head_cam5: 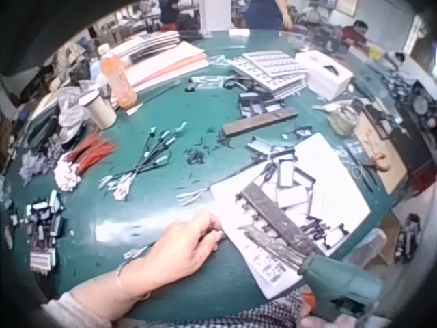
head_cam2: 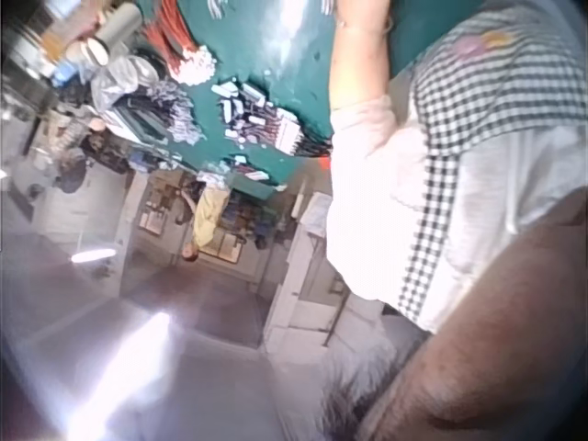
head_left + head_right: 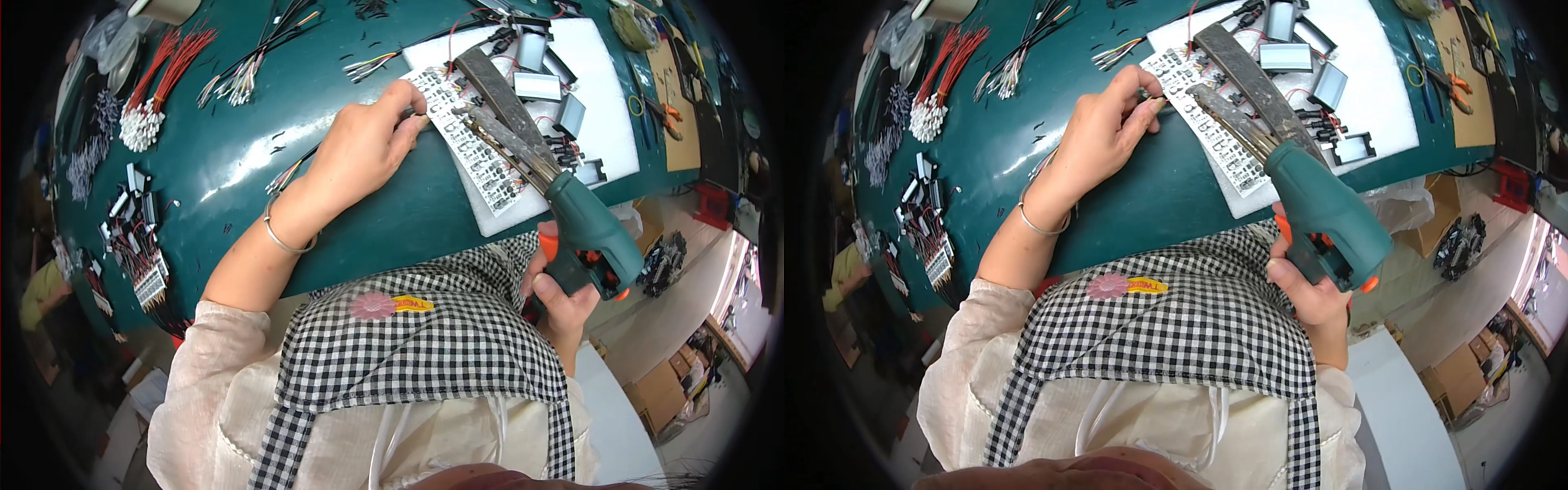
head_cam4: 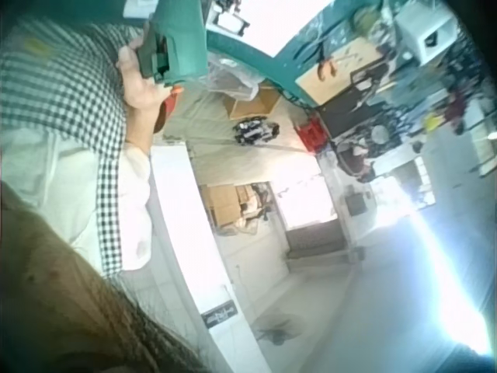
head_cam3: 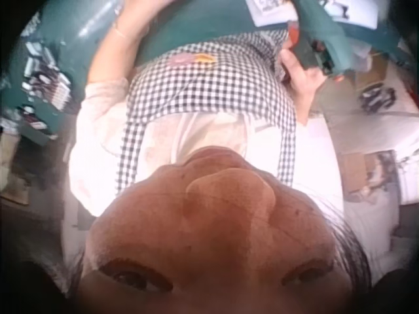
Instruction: The person uses a soldering iron to attach wires to a white circuit board. They repeatedly pick up individual wires, position them on the board, and apply the soldering iron to secure the connections. The process is performed one wire at a time on a green workbench.
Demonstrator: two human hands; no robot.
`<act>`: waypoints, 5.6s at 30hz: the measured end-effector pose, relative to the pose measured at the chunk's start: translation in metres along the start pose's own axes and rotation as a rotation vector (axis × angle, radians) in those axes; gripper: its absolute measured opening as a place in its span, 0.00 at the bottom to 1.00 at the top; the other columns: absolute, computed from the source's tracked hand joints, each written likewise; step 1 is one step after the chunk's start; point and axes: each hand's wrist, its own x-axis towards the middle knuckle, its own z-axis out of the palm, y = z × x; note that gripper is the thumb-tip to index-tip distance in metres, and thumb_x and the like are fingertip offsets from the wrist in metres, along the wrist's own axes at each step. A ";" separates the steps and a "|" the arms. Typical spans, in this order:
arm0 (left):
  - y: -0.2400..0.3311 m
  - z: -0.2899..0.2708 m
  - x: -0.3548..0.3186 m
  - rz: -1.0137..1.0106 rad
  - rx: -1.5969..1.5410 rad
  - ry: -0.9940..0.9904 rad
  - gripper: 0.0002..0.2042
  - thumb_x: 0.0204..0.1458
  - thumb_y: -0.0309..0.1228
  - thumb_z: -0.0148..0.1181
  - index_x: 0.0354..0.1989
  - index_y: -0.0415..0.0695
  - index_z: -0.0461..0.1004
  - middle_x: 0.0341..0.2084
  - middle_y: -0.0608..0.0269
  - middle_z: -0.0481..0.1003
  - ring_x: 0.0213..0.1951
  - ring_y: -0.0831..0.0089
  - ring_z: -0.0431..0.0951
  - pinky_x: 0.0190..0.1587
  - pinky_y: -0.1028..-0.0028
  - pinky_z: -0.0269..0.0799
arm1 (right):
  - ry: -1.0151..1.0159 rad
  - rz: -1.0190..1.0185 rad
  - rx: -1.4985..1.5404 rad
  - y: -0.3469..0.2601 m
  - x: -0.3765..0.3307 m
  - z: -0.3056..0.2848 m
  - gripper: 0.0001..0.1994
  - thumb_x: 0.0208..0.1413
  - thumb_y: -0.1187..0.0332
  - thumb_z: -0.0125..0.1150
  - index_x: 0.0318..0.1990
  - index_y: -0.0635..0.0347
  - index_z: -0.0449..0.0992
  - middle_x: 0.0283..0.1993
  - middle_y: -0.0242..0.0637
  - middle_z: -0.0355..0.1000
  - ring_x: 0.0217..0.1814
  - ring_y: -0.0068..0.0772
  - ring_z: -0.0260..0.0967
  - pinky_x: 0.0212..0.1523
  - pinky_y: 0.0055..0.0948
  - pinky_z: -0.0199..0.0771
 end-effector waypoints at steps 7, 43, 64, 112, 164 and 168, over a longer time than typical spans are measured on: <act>-0.003 0.012 0.001 0.224 0.373 0.158 0.07 0.48 0.24 0.60 0.34 0.41 0.69 0.21 0.55 0.75 0.21 0.60 0.76 0.22 0.70 0.68 | -0.056 0.013 -0.017 0.011 -0.004 -0.008 0.27 0.43 0.71 0.66 0.50 0.78 0.65 0.27 0.42 0.69 0.18 0.25 0.65 0.18 0.21 0.65; -0.005 0.003 0.010 0.099 0.133 0.029 0.05 0.46 0.26 0.59 0.30 0.41 0.71 0.17 0.56 0.72 0.18 0.66 0.73 0.24 0.72 0.68 | -0.067 0.020 0.055 0.024 0.005 -0.003 0.26 0.44 0.72 0.64 0.50 0.76 0.61 0.22 0.40 0.67 0.17 0.26 0.64 0.18 0.20 0.66; 0.025 -0.066 -0.008 0.003 0.179 -0.165 0.19 0.43 0.34 0.65 0.43 0.42 0.71 0.24 0.55 0.77 0.29 0.52 0.78 0.34 0.59 0.72 | -0.073 -0.186 0.280 0.019 0.014 -0.014 0.30 0.47 0.72 0.60 0.56 0.78 0.56 0.20 0.40 0.66 0.15 0.26 0.63 0.16 0.21 0.67; 0.059 0.016 -0.037 -0.080 -1.067 -0.453 0.09 0.57 0.31 0.50 0.30 0.37 0.71 0.14 0.63 0.73 0.15 0.81 0.68 0.16 0.80 0.58 | 0.111 -0.037 0.035 -0.021 0.035 0.053 0.25 0.48 0.84 0.59 0.54 0.75 0.58 0.41 0.49 0.70 0.35 0.36 0.69 0.39 0.37 0.74; 0.073 -0.007 -0.036 -0.408 -1.232 -0.431 0.12 0.62 0.37 0.45 0.42 0.40 0.65 0.21 0.53 0.75 0.12 0.84 0.59 0.15 0.85 0.50 | -0.061 -0.310 0.101 -0.010 0.054 0.043 0.28 0.44 0.82 0.63 0.55 0.75 0.59 0.47 0.48 0.69 0.36 0.27 0.73 0.37 0.24 0.75; 0.076 -0.004 -0.039 -0.328 -1.170 -0.385 0.10 0.62 0.36 0.44 0.40 0.40 0.64 0.19 0.52 0.74 0.11 0.83 0.57 0.13 0.85 0.47 | -0.055 -0.324 0.077 -0.010 0.054 0.044 0.28 0.44 0.82 0.63 0.55 0.75 0.60 0.47 0.47 0.69 0.37 0.26 0.72 0.38 0.24 0.75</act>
